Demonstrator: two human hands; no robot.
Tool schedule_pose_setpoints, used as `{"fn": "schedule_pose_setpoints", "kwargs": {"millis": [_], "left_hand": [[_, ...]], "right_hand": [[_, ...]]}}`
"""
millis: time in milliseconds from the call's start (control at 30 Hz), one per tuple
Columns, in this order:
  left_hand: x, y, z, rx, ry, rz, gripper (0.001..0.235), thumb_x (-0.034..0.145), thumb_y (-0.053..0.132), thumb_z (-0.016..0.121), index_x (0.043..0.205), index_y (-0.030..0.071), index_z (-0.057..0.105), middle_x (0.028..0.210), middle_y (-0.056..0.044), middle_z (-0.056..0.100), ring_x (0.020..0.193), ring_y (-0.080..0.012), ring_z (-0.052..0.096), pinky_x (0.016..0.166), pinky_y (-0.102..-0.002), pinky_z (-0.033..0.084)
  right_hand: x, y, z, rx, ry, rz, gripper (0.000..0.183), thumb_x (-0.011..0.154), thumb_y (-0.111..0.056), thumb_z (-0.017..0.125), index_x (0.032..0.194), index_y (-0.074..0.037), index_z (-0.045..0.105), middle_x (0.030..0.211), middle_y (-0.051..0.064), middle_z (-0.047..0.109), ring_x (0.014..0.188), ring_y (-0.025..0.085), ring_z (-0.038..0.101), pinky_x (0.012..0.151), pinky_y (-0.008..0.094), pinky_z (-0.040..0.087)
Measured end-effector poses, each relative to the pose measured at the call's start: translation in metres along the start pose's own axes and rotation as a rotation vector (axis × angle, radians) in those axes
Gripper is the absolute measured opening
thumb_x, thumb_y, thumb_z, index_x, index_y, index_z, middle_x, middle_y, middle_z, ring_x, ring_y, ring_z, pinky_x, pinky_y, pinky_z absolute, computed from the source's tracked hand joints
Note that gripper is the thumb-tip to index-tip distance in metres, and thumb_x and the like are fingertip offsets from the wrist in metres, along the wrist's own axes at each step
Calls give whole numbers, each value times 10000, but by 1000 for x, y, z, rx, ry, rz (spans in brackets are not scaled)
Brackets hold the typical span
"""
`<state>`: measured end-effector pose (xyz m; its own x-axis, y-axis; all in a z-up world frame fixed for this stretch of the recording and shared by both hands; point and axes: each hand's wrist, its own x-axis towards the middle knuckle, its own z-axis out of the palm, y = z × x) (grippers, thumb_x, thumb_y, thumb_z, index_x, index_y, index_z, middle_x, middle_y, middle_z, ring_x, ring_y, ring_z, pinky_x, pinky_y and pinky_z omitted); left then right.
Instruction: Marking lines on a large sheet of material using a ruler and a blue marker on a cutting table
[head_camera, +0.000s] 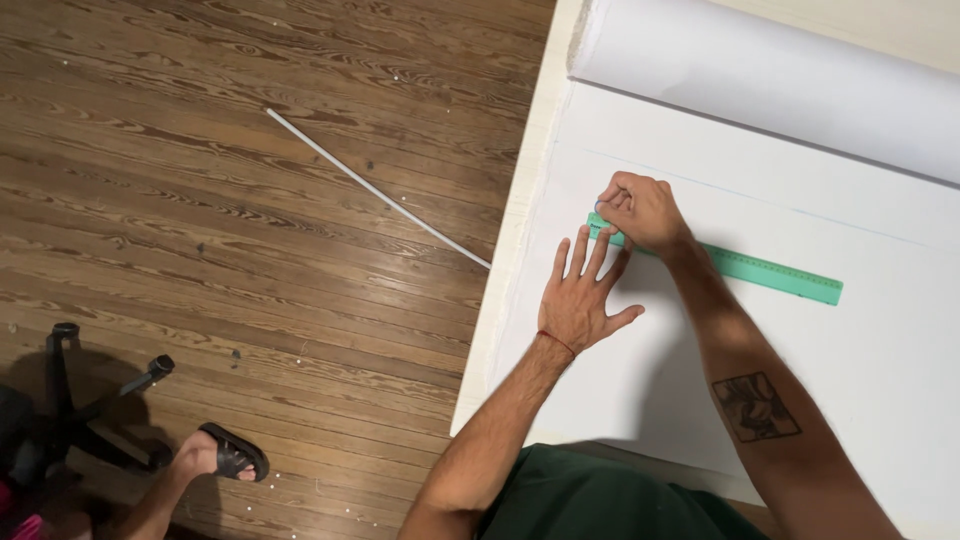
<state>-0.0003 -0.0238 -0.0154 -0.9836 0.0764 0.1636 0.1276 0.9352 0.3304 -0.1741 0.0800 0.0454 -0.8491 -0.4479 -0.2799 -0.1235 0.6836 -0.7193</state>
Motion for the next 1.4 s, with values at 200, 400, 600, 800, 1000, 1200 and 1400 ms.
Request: {"fn": "schedule_pose_setpoints", "kwargs": {"millis": [200,400,600,800,1000,1200,1400], "left_hand": [[1,0,-4,-1,-16,7,997,980,964,399,1762,357,507,1897,-86,397,1821,-405,261,1509,-602,216],[0,-1,0,21,-6,-2,999,981,972,394,1769,366,496,1905,-84,381,1820,-409,257,1509,-603,215],[0,-1,-1,-9,-16,2,998,970,965,419,1752,353,523,1888,-94,414,1811,-411,288,1504,-608,223],[-1,0,0,13,-13,2,1010,966,976,415,1762,362,507,1899,-89,390,1811,-405,285,1502,-605,228],[1,0,-5,34,-49,6,1017,981,979,390,1792,369,456,1887,-94,410,1811,-406,280,1504,-606,204],[0,0,-12,33,-73,22,1015,991,973,384,1794,357,457,1909,-98,380,1813,-407,262,1502,-607,190],[-2,-2,-3,-11,-48,34,1022,983,963,399,1784,334,481,1885,-117,426,1811,-418,271,1494,-623,183]], "right_hand": [[3,4,-3,3,-18,-32,161,975,-126,845,1116,-52,824,859,109,861,670,201,817,768,381,641],[9,10,-3,22,-55,-37,197,971,-134,861,1132,-24,828,917,156,870,696,231,829,778,406,641],[14,11,-6,-12,-100,-29,247,966,-180,888,1145,-20,830,925,196,868,677,311,829,668,432,614],[18,14,-3,82,-108,-22,217,987,-82,851,1146,55,794,879,238,850,508,258,770,462,357,607],[18,9,-5,131,-118,3,219,1002,-86,829,1160,59,789,778,229,826,439,249,731,394,336,580],[1,22,-1,378,-39,58,264,1032,-45,781,1265,78,764,896,254,827,446,259,717,399,341,586],[-63,53,-29,740,354,90,376,1187,-91,754,1516,43,633,1121,201,742,878,274,811,495,295,670]]}}
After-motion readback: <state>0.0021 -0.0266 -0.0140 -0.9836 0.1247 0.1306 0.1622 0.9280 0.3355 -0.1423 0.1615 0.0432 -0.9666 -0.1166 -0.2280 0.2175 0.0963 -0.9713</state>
